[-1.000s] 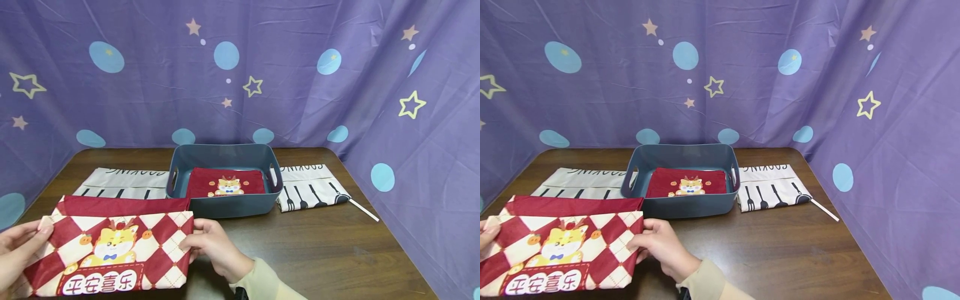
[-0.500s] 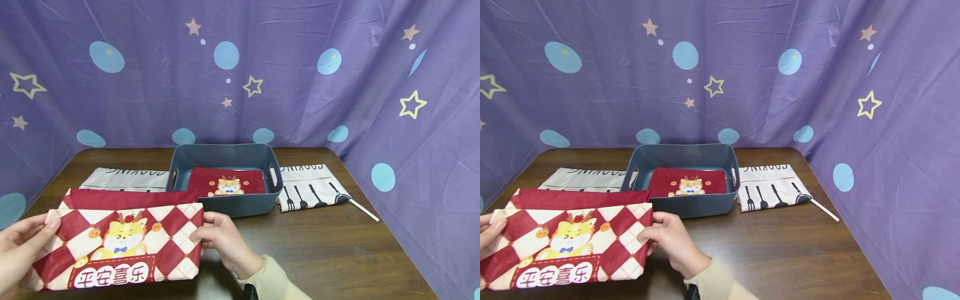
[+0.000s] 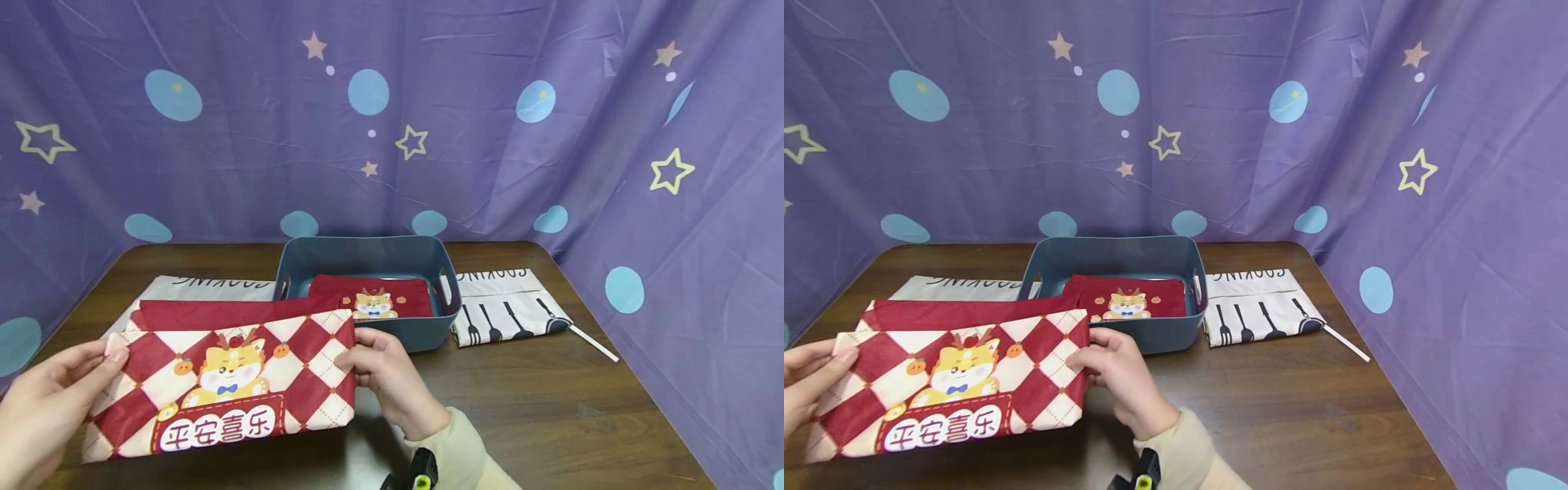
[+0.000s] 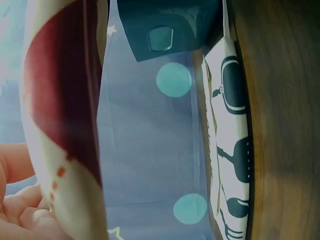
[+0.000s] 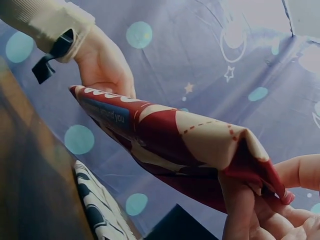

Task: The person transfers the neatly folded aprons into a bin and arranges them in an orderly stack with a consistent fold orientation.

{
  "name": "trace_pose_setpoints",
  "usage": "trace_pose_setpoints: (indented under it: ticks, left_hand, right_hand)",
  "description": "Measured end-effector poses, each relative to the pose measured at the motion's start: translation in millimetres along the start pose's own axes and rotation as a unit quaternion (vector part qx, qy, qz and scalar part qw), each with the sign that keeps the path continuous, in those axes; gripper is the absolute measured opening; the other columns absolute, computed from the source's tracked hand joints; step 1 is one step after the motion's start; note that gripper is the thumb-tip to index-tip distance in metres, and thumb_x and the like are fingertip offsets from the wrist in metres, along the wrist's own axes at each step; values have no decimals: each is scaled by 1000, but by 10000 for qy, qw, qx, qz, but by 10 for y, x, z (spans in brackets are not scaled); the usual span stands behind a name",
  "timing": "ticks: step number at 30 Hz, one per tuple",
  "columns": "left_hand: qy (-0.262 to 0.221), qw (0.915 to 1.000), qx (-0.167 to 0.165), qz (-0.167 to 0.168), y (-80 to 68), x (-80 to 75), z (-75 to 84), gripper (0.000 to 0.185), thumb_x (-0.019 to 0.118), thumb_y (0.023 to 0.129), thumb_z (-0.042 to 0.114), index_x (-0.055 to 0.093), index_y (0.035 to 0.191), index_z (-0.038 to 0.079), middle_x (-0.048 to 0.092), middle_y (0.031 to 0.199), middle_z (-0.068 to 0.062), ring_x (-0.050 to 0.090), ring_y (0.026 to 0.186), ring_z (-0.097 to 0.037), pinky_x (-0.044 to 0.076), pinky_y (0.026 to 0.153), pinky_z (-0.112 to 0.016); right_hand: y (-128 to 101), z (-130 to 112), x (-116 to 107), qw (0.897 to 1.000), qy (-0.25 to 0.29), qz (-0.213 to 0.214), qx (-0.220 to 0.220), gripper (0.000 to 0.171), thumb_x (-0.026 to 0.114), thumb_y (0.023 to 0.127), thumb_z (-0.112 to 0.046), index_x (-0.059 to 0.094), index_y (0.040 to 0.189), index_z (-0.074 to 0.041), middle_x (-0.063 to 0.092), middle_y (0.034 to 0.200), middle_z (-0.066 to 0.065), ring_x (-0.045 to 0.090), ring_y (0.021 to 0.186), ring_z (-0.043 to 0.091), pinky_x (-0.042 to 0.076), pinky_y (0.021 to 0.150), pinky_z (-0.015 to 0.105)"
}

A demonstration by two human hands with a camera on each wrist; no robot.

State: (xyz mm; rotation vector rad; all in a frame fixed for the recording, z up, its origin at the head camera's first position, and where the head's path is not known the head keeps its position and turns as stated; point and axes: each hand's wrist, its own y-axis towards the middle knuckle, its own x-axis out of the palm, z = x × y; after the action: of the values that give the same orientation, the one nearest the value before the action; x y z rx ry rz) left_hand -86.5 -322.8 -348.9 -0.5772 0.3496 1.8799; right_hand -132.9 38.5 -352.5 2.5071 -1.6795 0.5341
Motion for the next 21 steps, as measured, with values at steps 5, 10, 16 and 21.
trace_pose_setpoints:
  ticks: [5, 10, 16, 21]
  left_hand:
    - [-819, 9956, 388, -217, -37, 28, -13, 15, 55, 102, 20, 59, 113, 29, 59, 84, 34, 59, 71, 7, 54, 54, -20]
    - [-1444, 9865, 634, -443, -57, 64, -26, 26, 57, 100, 13, 59, 100, 39, 66, 85, 26, 63, 71, 3, 54, 54, -20]
    - [-1335, 9865, 658, -683, -74, 113, 43, 12, 54, 102, 16, 52, 108, 26, 67, 85, 22, 65, 70, -1, 56, 54, -24]
    - [-1079, 9875, 669, -935, -85, 144, 109, 16, 49, 105, 17, 45, 117, 9, 67, 85, 21, 66, 70, -4, 57, 55, -27]
  right_hand:
    - [19, -38, -51, 10000, 2, 51, -86, 39, 63, 84, -8, 60, 119, 8, 69, 94, 0, 67, 78, 10, 56, 71, 25]
    - [37, -69, -94, 9998, 100, 157, -83, 41, 62, 85, -9, 58, 122, 8, 69, 94, -1, 68, 79, 10, 57, 73, 27]
    - [50, -104, -149, 9990, 234, 369, -109, 37, 62, 85, -9, 60, 120, 5, 70, 92, -2, 67, 78, 10, 57, 72, 26]
    - [52, -140, -201, 9984, 290, 456, -164, 31, 61, 87, -9, 62, 115, 4, 70, 87, -3, 66, 75, 9, 57, 69, 25]
